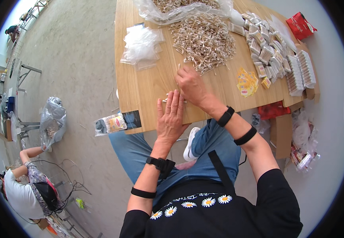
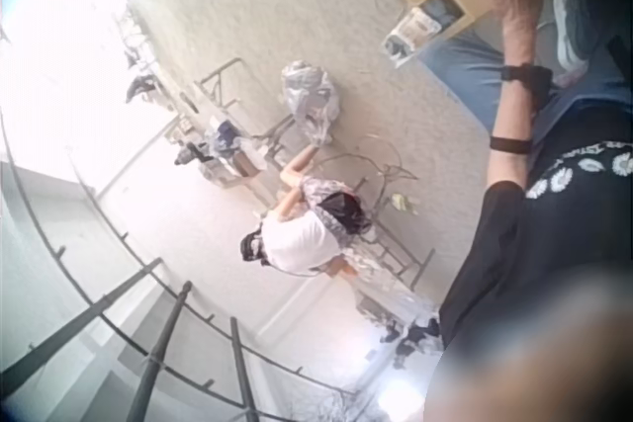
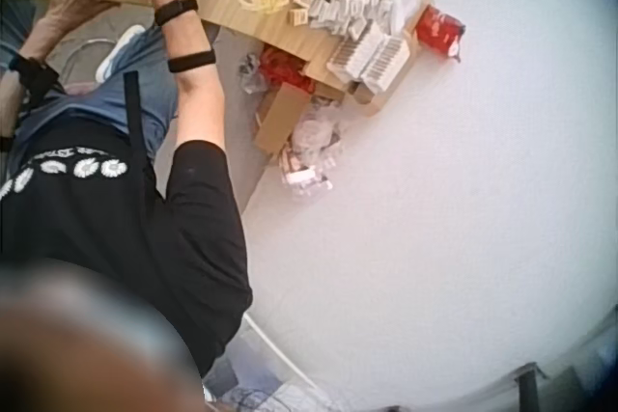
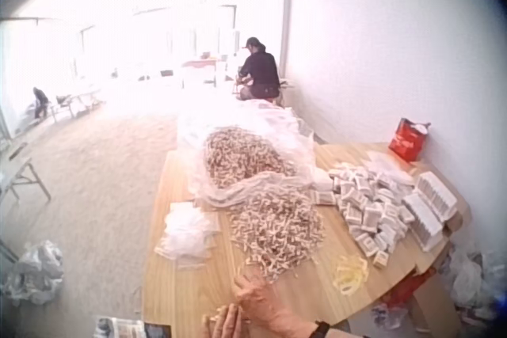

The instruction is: Sorting and packaging cotton swabs into small plastic bags.

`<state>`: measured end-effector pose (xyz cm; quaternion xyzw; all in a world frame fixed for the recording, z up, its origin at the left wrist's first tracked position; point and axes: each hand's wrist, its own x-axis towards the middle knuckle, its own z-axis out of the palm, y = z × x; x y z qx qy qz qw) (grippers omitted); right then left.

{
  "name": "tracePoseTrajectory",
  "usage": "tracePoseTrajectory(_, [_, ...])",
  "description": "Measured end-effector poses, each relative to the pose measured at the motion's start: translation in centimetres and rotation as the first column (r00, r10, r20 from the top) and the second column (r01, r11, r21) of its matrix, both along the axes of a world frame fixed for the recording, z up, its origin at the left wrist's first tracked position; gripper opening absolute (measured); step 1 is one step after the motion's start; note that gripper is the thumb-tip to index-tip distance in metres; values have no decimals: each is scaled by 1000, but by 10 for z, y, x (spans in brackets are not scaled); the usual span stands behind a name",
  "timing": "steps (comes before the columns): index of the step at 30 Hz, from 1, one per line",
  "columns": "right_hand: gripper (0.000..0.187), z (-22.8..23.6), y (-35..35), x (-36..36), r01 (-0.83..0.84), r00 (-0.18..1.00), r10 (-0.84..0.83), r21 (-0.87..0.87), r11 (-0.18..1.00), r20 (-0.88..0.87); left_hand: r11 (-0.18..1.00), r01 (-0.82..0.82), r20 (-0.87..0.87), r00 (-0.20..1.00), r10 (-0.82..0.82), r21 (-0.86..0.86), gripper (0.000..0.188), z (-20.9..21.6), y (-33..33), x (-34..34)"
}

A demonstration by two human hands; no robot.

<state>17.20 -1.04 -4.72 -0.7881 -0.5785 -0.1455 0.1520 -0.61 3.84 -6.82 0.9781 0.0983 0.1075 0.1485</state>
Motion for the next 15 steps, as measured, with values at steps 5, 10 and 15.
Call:
tracePoseTrajectory(5, [6, -2, -35, -1, -78, 959, 149, 280, 957, -242, 1000, 16, -11, 1000, -16, 0, 113, 3, 0, 1])
tracePoseTrajectory(10, [9, 8, -45, -12, 288, 891, -175, 225, 931, -419, 1000, -6, -4, 1000, 6, 19, 113, -1, 1, 0])
tracePoseTrajectory(15, [9, 1, -41, -27, 370, 825, -323, 11, 929, -463, 999, 0, -25, 1000, 1, 41, 114, -1, -1, 1])
